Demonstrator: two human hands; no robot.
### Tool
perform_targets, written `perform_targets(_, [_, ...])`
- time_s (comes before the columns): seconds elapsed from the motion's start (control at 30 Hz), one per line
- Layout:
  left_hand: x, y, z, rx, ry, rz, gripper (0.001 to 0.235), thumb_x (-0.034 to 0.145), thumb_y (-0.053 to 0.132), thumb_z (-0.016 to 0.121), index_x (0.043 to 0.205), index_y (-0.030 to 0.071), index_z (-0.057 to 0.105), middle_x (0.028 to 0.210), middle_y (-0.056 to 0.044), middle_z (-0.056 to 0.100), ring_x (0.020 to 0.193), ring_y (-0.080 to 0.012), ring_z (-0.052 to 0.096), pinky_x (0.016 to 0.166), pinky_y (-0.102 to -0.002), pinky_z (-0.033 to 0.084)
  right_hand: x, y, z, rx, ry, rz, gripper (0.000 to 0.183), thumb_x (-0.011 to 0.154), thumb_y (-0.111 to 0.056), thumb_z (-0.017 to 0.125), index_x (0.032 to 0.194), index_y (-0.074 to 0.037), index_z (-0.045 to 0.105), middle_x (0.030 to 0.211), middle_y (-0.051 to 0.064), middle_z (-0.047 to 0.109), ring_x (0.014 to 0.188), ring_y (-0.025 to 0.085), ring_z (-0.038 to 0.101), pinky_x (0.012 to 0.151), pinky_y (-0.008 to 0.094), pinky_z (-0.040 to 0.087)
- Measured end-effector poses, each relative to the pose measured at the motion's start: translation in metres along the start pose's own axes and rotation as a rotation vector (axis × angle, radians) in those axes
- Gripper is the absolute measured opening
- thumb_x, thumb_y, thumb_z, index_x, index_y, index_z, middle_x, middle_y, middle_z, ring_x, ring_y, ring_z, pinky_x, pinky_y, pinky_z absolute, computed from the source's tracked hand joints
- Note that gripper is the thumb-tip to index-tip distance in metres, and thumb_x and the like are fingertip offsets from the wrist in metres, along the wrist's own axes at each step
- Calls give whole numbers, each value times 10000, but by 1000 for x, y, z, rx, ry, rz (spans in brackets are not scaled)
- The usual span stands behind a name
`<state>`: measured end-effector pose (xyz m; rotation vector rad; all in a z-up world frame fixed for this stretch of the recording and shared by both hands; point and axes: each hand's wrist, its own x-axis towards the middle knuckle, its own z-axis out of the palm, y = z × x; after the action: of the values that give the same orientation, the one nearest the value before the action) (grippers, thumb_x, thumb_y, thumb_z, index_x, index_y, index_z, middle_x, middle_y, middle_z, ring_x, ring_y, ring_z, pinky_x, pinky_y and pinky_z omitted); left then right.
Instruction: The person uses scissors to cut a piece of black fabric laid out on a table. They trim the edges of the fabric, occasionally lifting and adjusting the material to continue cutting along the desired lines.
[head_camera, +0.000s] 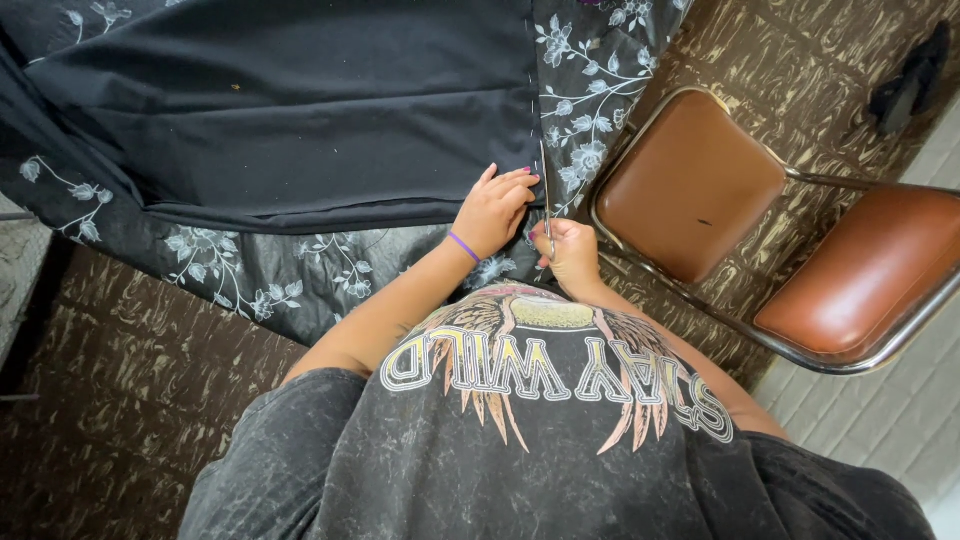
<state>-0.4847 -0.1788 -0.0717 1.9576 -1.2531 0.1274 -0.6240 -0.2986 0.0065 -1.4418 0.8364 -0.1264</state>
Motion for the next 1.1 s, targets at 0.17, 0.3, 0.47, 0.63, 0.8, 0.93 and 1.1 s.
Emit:
perform_targets(0.17, [1, 1, -3, -13, -5, -2, 58, 1011, 186, 649, 1064, 211, 642, 1348, 26, 734, 1347, -182, 659, 1224, -505, 357, 8, 0, 3, 111, -6, 44, 169, 811, -95, 777, 935, 19, 782, 590, 118, 639, 401, 132, 616, 362, 191, 415])
perform_targets(0.3, [2, 3, -6, -41, -2, -8, 72, 1003, 172, 644, 1068, 205, 644, 1354, 12, 731, 1346, -200, 662, 1221, -516, 360, 15, -5, 3, 145, -35, 9, 159, 833, -85, 784, 902, 57, 768, 571, 145, 628, 381, 147, 599, 327, 197, 402])
perform_targets(0.47, [4, 6, -9, -63, 15, -19, 54, 1016, 180, 647, 1068, 194, 639, 1359, 3, 732, 1351, -209, 660, 1236, -514, 341, 25, 4, 6, 179, -39, 5, 173, 833, -88, 802, 908, 64, 763, 573, 143, 628, 374, 138, 598, 309, 194, 394])
perform_targets(0.63, [7, 9, -12, -84, 23, -26, 54, 1023, 193, 646, 1076, 183, 640, 1358, -10, 733, 1353, -221, 661, 1245, -518, 327, 39, 22, 3, 175, -27, -8, 150, 843, -45, 796, 916, 81, 761, 578, 162, 631, 374, 156, 606, 313, 199, 403])
perform_targets(0.8, [6, 8, -11, -107, 34, -27, 59, 1015, 185, 653, 1071, 176, 636, 1362, -8, 731, 1353, -226, 662, 1236, -527, 343, 50, 31, 4, 144, -5, -38, 130, 838, -15, 784, 916, 86, 760, 574, 154, 634, 371, 147, 611, 316, 195, 409])
perform_targets(0.93, [6, 8, -11, -116, 37, -29, 55, 1019, 187, 651, 1069, 172, 634, 1355, -10, 733, 1350, -230, 665, 1237, -533, 343, 51, 39, 4, 114, 15, -54, 129, 807, 6, 749, 908, 84, 766, 562, 147, 632, 368, 155, 618, 313, 211, 415])
perform_targets(1.1, [6, 6, -10, -115, 28, -30, 41, 1038, 200, 631, 1072, 177, 632, 1355, -4, 730, 1354, -219, 659, 1247, -519, 329, 42, 20, 10, 71, 36, -77, 145, 773, 38, 742, 907, 70, 787, 549, 127, 634, 364, 160, 620, 351, 239, 444])
